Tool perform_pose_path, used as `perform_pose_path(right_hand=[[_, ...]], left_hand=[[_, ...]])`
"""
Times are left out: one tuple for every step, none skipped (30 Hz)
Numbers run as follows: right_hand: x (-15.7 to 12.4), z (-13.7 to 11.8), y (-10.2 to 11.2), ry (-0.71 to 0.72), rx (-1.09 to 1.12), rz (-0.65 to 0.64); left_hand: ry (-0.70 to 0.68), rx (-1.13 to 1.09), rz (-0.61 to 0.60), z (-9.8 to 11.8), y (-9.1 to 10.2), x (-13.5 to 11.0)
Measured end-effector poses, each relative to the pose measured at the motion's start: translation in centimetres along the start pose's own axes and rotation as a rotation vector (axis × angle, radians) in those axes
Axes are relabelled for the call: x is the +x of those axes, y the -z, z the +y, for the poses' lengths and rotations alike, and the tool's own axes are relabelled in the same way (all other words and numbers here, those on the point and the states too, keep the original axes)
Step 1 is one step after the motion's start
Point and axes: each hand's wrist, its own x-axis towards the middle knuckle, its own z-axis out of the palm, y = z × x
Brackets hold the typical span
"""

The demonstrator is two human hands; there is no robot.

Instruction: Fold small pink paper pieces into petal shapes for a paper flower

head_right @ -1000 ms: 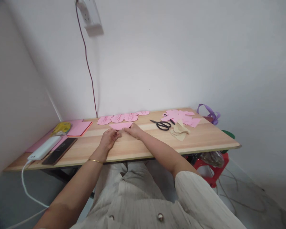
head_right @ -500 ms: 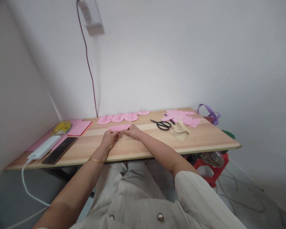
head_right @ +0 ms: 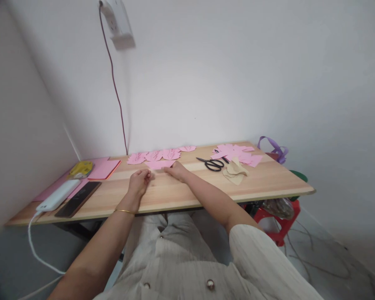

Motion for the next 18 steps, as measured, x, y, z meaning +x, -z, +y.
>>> perform_pose_path(right_hand=[[0.1, 0.0, 0.1, 0.004, 0.011, 0.013], [0.1, 0.0, 0.2, 0.013, 0.018, 0.022], [0.1, 0.0, 0.3, 0.024, 0.021, 0.025], [0.0, -0.1, 0.2, 0.034, 0.02, 0.02], [-0.1, -0.2, 0.1, 0.042, 0.017, 0.01], [-0.2, -0.4, -0.1, 0.047, 0.015, -0.002], [-0.4, -0.6, -0.3, 0.052, 0.011, -0.019], [-0.6, -0.7, -0.5, 0.056, 0.007, -0.038], [-0.8, -0.9, -0.7, 0.06, 0.004, -0.056], [-0.9, -1.0, -0.9, 0.064, 0.003, -0.071], [-1.0, -1.0, -1.1, 0.07, 0.005, -0.085], [-1.0, -1.0, -1.2, 0.076, 0.008, -0.099], [-1.0, -0.9, -1.3, 0.079, 0.011, -0.109], [-0.9, -0.8, -1.3, 0.076, 0.011, -0.117], [-0.7, -0.6, -1.2, 0.069, 0.009, -0.123], [-0.6, -0.5, -1.1, 0.058, 0.004, -0.122], [-0.4, -0.3, -1.0, 0.043, -0.004, -0.11], [-0.3, -0.3, -0.9, 0.026, -0.017, -0.086]], left_hand=[[0.002, -0.026, 0.003, 0.2, 0.1, 0.0], [0.013, -0.048, -0.012, 0.3, 0.1, -0.1], [0.032, -0.063, -0.043, 0.4, 0.0, -0.2], [0.058, -0.065, -0.089, 0.5, -0.1, -0.4], [0.088, -0.058, -0.141, 0.5, -0.2, -0.6], [0.111, -0.042, -0.187, 0.5, -0.4, -0.8], [0.126, -0.024, -0.221, 0.4, -0.5, -1.0], [0.135, -0.007, -0.239, 0.4, -0.7, -1.2], [0.139, 0.008, -0.247, 0.3, -0.8, -1.3], [0.139, 0.019, -0.25, 0.2, -0.8, -1.3], [0.137, 0.026, -0.25, 0.1, -0.9, -1.3], [0.134, 0.031, -0.25, 0.0, -0.9, -1.3], [0.127, 0.036, -0.249, 0.0, -0.9, -1.3], [0.116, 0.04, -0.243, -0.1, -0.9, -1.3], [0.101, 0.041, -0.232, -0.1, -0.9, -1.2], [0.087, 0.038, -0.215, -0.1, -0.9, -1.2], [0.075, 0.032, -0.196, -0.1, -0.9, -1.1], [0.066, 0.02, -0.176, -0.1, -0.9, -1.0]])
